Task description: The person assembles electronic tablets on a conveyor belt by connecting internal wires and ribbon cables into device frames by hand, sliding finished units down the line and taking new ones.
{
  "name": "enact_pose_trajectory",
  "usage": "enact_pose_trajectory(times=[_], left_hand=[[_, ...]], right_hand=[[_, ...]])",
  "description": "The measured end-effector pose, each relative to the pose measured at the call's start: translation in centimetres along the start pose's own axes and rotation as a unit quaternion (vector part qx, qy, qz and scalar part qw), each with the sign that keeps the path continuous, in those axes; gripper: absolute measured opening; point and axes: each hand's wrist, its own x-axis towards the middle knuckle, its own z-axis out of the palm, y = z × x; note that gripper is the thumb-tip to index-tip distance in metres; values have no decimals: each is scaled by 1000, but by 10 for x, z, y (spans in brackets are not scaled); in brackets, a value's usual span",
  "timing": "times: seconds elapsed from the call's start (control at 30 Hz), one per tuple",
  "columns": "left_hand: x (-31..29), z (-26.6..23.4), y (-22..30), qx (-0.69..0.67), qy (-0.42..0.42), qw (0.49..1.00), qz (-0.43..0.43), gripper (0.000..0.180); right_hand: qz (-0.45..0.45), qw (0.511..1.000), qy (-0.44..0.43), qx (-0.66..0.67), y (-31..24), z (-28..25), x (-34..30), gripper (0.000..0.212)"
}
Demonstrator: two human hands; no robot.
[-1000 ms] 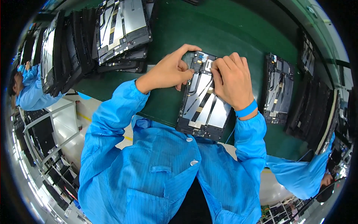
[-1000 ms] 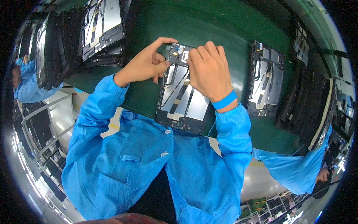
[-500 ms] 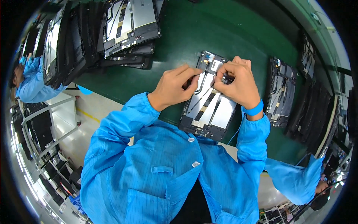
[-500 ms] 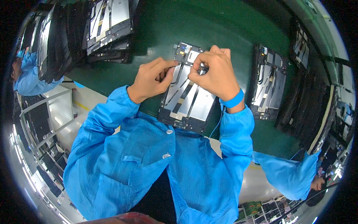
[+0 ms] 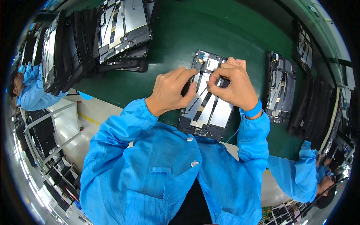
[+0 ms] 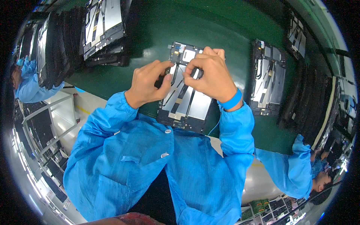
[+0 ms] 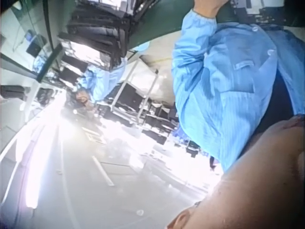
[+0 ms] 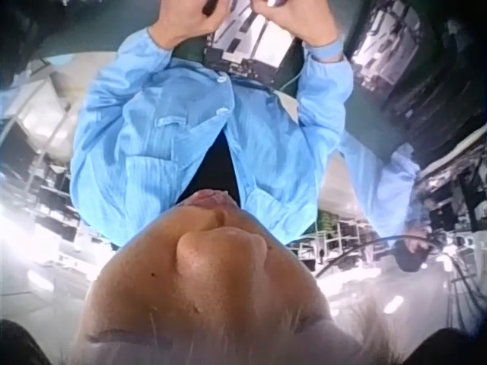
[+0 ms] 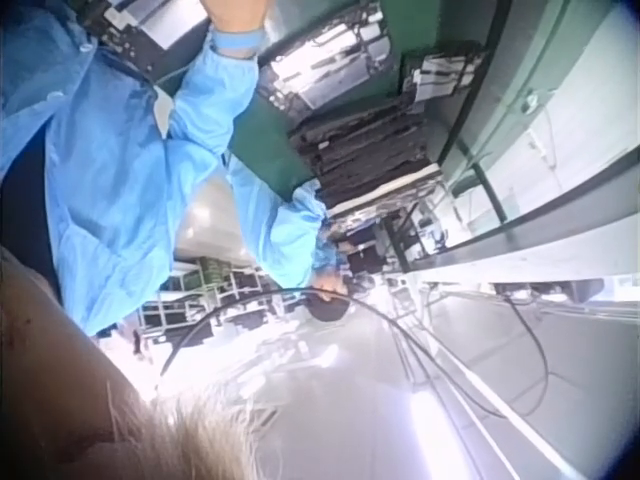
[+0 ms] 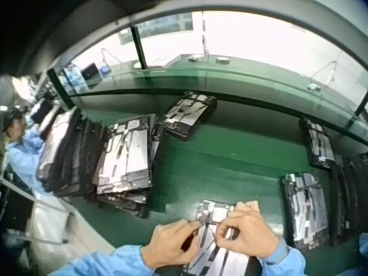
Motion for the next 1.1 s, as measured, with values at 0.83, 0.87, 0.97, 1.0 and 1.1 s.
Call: enact_pose_trajectory(times=[0.83,0.87,0.97,1.0,1.1], left_hand=[[58,25,22,74,-159,980,98,117],[54,23,22,74,-159,979,99,117],[47,24,24,72,-192,976,75,115],[45,21,27,65,-198,975,79,111],[41,19,30,60,-217,970,93,102]], right_hand=[[200,963,130,122,19,-19,-66,21],[204,960,123,146,19,-20,-66,21],[216,953,122,173,24,-24,-71,20],[216,954,121,170,23,-25,-70,19],[232,948,126,179,24,-22,-70,17]])
